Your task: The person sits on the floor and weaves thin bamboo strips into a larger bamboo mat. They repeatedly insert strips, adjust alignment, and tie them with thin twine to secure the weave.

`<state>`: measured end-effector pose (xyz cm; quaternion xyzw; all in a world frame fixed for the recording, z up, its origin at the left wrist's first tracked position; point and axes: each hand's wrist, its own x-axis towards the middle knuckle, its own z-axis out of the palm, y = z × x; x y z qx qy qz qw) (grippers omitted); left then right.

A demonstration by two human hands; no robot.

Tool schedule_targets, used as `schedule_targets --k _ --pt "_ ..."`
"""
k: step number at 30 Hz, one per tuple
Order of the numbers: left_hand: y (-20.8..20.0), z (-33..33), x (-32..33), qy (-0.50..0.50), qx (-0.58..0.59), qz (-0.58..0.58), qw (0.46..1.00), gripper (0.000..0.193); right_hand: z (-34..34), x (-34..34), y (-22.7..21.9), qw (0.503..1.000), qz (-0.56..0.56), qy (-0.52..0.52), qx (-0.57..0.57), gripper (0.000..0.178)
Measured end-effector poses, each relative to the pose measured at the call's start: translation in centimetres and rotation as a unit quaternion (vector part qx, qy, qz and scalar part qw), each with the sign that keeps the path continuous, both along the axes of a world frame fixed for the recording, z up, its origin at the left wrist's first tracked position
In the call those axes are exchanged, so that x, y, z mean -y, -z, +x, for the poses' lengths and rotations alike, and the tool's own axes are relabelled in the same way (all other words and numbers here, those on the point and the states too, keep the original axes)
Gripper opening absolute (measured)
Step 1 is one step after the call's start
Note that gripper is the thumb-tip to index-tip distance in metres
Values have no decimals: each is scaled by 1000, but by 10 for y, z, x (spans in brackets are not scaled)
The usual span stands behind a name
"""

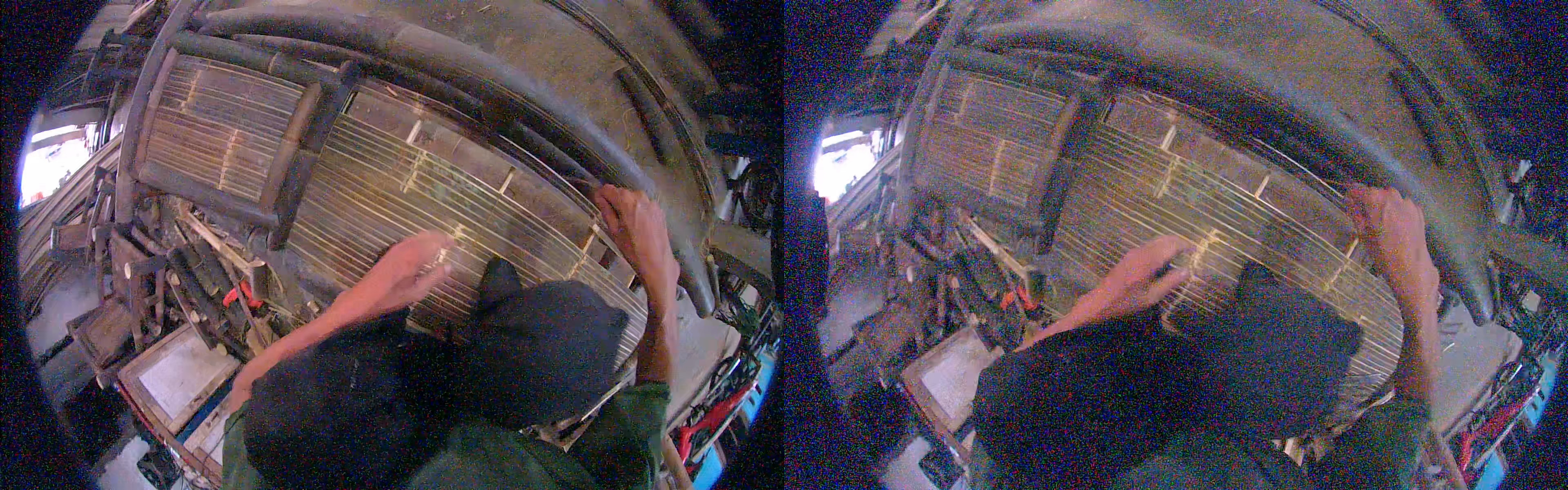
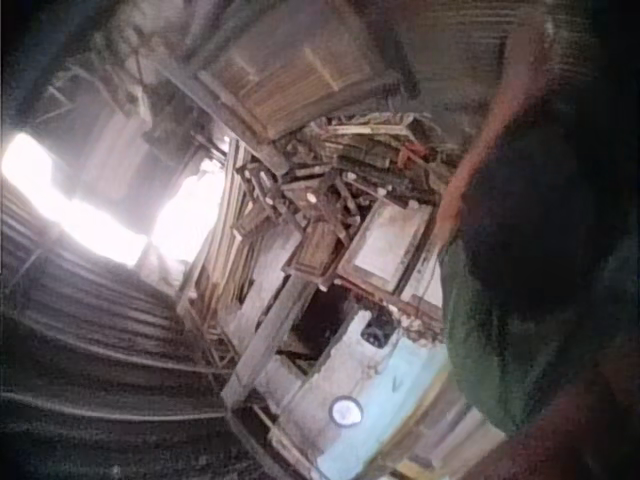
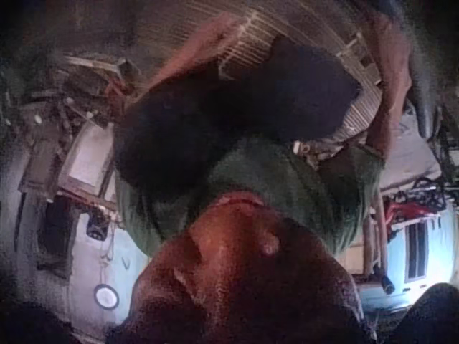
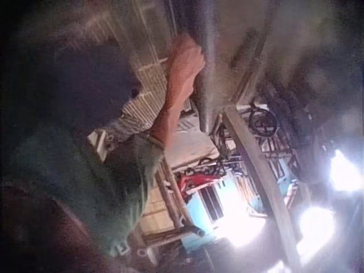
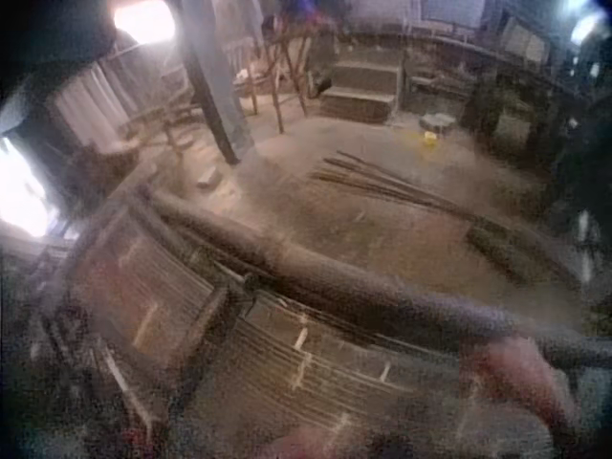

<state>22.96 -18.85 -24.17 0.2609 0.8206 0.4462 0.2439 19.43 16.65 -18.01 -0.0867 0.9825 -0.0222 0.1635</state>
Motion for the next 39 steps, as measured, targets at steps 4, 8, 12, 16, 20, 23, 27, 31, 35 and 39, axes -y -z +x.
schedule_targets --k 4,8,12,16,20,23,27,31,35,39 --pt "84 -40 44 -211 -173 -204 940 42 -52 88 -66 993 94 -33 59 23" --pt "128 -62 63 -250 -241 -298 889 32 -90 131 -22 975 -184 -120 40 25" --pt "141 -68 69 -251 -205 -239 915 18 -93 155 89 956 -123 -193 182 32" --pt "144 -65 83 -278 -6 -20 960 9 -81 229 189 882 -326 76 333 32" --pt "114 -51 85 -182 -44 22 982 11 -56 273 229 535 -647 431 332 33" --pt "111 -70 98 -230 -165 23 959 18 -59 235 194 588 -628 393 326 35" --pt "122 -128 84 -180 -340 -77 920 27 -84 171 88 904 -365 125 183 28" --pt "183 -172 70 -30 -333 -156 929 33 -91 181 35 915 -326 227 -73 26" --pt "197 -196 64 33 -174 -216 960 35 -70 205 145 967 -50 244 -45 17" --pt "213 -195 56 12 -210 -213 954 34 -71 251 205 962 -123 234 -63 28"
